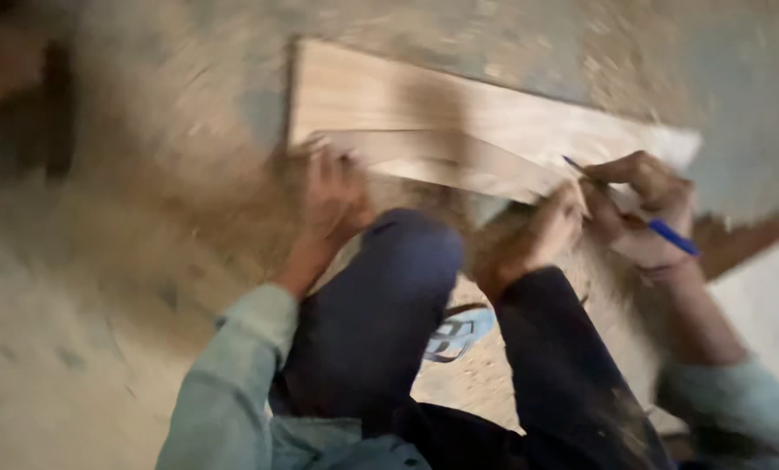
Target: The person sits on the floor and uses a pen to trace a curved template onto a wooden plank. They repeatedly reposition the template and mark the wood, then set the plank aside.
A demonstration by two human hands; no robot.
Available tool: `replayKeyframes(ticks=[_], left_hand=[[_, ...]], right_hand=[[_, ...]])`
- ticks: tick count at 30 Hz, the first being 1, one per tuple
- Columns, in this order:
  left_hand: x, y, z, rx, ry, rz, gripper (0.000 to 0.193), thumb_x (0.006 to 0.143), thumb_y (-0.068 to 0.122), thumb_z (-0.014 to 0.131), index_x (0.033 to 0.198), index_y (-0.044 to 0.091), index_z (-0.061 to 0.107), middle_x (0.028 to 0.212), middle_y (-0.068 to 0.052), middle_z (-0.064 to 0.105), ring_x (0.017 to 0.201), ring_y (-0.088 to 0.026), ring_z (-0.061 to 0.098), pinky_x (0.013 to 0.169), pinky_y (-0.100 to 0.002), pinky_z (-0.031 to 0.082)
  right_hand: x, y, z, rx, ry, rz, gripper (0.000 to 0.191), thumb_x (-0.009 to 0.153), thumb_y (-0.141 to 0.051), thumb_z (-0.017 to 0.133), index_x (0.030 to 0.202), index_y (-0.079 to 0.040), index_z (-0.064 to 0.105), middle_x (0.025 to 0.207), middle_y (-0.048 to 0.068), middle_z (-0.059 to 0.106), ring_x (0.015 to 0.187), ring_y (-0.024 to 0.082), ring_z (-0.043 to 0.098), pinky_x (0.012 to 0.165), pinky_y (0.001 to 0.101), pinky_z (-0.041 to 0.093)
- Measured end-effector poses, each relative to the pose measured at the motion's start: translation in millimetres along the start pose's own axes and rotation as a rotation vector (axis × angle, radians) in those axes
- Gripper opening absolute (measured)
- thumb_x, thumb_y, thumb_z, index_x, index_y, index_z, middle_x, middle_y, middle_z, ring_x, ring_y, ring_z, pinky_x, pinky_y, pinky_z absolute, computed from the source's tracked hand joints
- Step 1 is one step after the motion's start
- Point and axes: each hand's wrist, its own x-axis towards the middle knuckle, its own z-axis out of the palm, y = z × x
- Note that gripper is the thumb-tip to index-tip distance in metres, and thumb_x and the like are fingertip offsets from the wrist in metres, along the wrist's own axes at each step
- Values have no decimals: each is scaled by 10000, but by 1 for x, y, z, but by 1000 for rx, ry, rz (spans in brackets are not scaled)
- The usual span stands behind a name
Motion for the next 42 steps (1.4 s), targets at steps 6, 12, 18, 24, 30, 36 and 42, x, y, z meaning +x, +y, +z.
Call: replayKeyframes(ticks=[6,12,18,24,30,36,42], left_hand=[[-7,-7,-10,15,-25,-126,700,831,253,554,1403,-147,516,1442,-385,478,1413,-549,404,1199,-593,296],[-17,-4,-10,15,-75,-188,689,919,236,503,1498,-127,415,1539,-347,387,1484,-470,346,1243,-521,266],[-20,-6,-7,97,-96,-182,673,915,233,504,1498,-91,413,1546,-283,409,1473,-416,373,1239,-488,279],[-23,-5,-4,114,-73,-189,597,946,235,503,1452,-81,484,1518,-270,466,1438,-410,427,1216,-474,300],[-17,-9,-16,94,-78,-180,597,959,251,517,1433,-111,492,1467,-275,505,1426,-408,444,1229,-484,297],[-17,-15,-30,66,-55,-147,662,845,255,533,1407,-96,525,1430,-275,518,1378,-392,455,1183,-457,318],[34,-67,-16,-257,-202,113,205,958,129,609,971,40,793,1444,-126,594,1332,-332,539,991,-417,548]], right_hand=[[146,-105,61,-148,-472,-283,147,965,-106,784,1077,-13,768,1014,160,756,837,201,736,694,313,588],[198,-129,244,157,-674,-421,159,1006,-152,750,1077,-10,744,1014,143,766,884,204,762,761,298,629],[182,-95,325,59,-679,-336,115,933,-84,753,1012,0,747,909,148,754,803,233,738,725,337,580],[180,-91,336,144,-668,-415,122,927,-90,790,978,3,729,928,148,746,809,260,732,712,348,578],[191,-98,338,-32,-703,-574,127,902,-100,820,951,-17,738,889,154,738,775,284,729,696,373,591],[205,-103,276,62,-410,-640,30,1001,-25,748,1023,-19,730,982,165,763,817,247,744,700,331,599],[116,-69,241,416,187,-66,94,1017,-82,737,1027,2,698,952,130,751,811,188,733,730,307,621]])
